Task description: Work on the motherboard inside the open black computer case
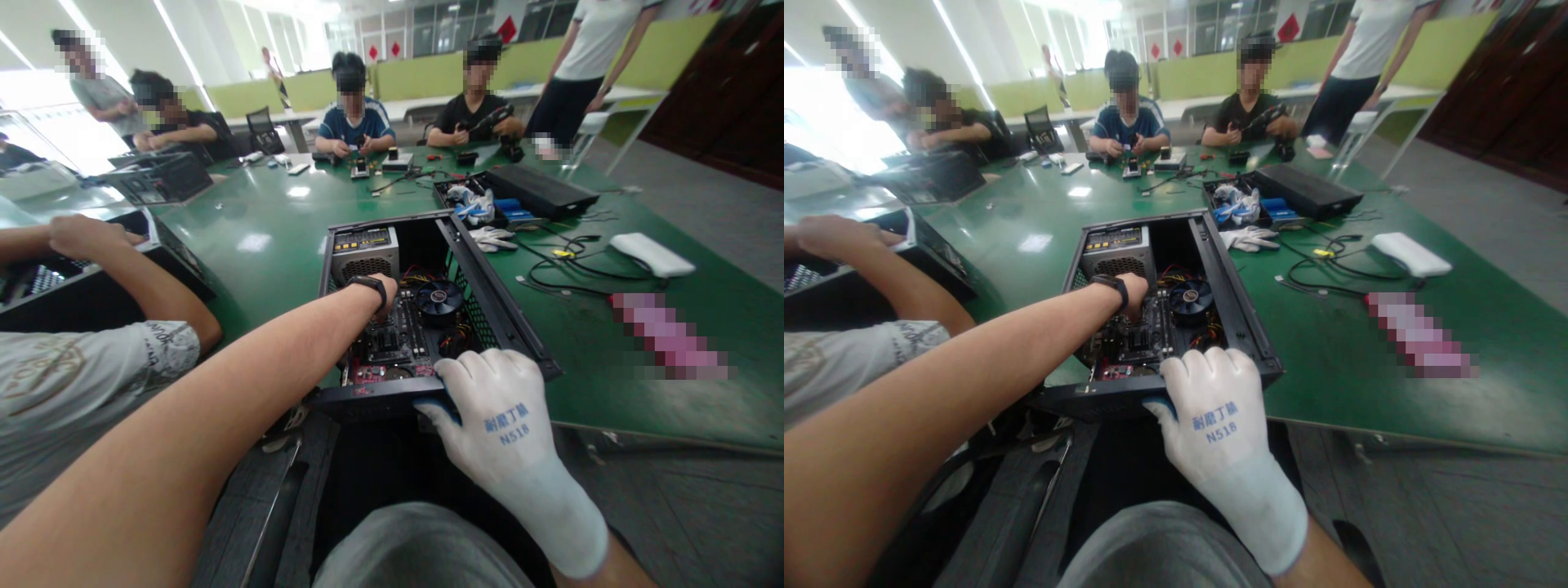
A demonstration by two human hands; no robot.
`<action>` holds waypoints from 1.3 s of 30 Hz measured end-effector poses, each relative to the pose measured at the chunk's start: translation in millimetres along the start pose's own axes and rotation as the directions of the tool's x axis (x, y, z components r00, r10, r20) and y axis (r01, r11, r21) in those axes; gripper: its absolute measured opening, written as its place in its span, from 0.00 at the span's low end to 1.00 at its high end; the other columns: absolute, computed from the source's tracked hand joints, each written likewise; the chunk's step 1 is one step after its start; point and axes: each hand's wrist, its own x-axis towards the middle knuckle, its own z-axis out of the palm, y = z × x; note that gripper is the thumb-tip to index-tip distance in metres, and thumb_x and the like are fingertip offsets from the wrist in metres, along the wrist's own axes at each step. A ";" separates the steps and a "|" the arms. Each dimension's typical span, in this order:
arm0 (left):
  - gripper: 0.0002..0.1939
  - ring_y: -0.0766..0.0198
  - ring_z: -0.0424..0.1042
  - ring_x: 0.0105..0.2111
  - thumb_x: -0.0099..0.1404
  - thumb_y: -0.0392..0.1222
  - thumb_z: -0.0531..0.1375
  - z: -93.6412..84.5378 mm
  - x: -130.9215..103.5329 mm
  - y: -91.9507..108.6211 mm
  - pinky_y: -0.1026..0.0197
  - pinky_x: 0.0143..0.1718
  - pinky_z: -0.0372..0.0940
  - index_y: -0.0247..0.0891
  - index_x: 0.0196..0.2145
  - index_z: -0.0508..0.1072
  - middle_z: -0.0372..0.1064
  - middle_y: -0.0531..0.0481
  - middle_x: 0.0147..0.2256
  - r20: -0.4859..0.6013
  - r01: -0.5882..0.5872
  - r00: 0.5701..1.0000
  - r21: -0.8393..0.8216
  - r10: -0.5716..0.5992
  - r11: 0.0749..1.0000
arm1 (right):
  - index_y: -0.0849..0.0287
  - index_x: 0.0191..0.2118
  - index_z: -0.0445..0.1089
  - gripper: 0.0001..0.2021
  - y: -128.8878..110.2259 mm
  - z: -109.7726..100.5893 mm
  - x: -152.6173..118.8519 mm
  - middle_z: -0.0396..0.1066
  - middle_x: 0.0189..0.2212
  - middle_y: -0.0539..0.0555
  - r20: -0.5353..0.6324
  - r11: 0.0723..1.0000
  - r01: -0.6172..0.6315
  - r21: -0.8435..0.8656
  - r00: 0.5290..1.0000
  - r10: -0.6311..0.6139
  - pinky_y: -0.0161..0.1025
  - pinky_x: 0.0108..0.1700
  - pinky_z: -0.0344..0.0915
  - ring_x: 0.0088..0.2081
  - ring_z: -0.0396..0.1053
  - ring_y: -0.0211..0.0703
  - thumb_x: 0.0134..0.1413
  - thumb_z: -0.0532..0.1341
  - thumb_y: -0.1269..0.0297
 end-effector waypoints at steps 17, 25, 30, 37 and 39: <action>0.32 0.51 0.77 0.46 0.36 0.42 0.77 1.6 3.0 -0.1 0.61 0.47 0.70 0.38 0.44 0.82 0.79 0.41 0.44 -0.005 -0.006 1.000 -0.015 0.006 1.000 | 0.55 0.38 0.69 0.15 -0.1 -0.8 0.2 0.65 0.30 0.53 -0.014 1.000 0.012 -0.013 1.000 -0.012 0.44 0.40 0.44 0.35 0.56 0.48 0.51 0.66 0.50; 0.32 0.49 0.76 0.48 0.40 0.41 0.76 -0.4 -5.4 2.5 0.60 0.49 0.70 0.34 0.46 0.81 0.78 0.38 0.47 -0.023 -0.015 1.000 0.003 0.015 1.000 | 0.55 0.38 0.69 0.15 -0.4 -1.4 0.1 0.65 0.30 0.53 -0.002 1.000 0.000 -0.007 1.000 0.000 0.44 0.40 0.44 0.35 0.56 0.48 0.52 0.66 0.50; 0.33 0.47 0.75 0.49 0.39 0.39 0.76 0.0 -4.8 1.3 0.60 0.50 0.69 0.32 0.47 0.80 0.77 0.36 0.48 -0.011 -0.023 1.000 -0.033 0.022 0.999 | 0.55 0.38 0.69 0.15 -0.1 -2.2 -1.1 0.65 0.30 0.53 -0.013 1.000 0.009 -0.004 1.000 -0.009 0.44 0.40 0.44 0.36 0.56 0.48 0.52 0.66 0.50; 0.35 0.47 0.75 0.49 0.39 0.40 0.76 0.8 -1.0 -0.2 0.60 0.50 0.68 0.32 0.48 0.80 0.77 0.36 0.48 -0.014 -0.021 1.000 -0.039 0.021 0.999 | 0.55 0.38 0.69 0.15 0.1 -0.6 0.1 0.65 0.30 0.53 -0.008 1.000 0.005 0.000 1.000 -0.005 0.44 0.40 0.44 0.35 0.56 0.48 0.52 0.66 0.50; 0.35 0.46 0.75 0.49 0.39 0.39 0.76 1.4 0.2 -0.7 0.58 0.50 0.69 0.30 0.48 0.80 0.77 0.35 0.47 -0.021 -0.025 0.999 -0.039 0.025 0.999 | 0.55 0.38 0.69 0.15 -0.2 -1.1 0.0 0.65 0.30 0.53 -0.008 1.000 0.004 -0.005 1.000 -0.004 0.44 0.40 0.44 0.35 0.56 0.47 0.52 0.66 0.50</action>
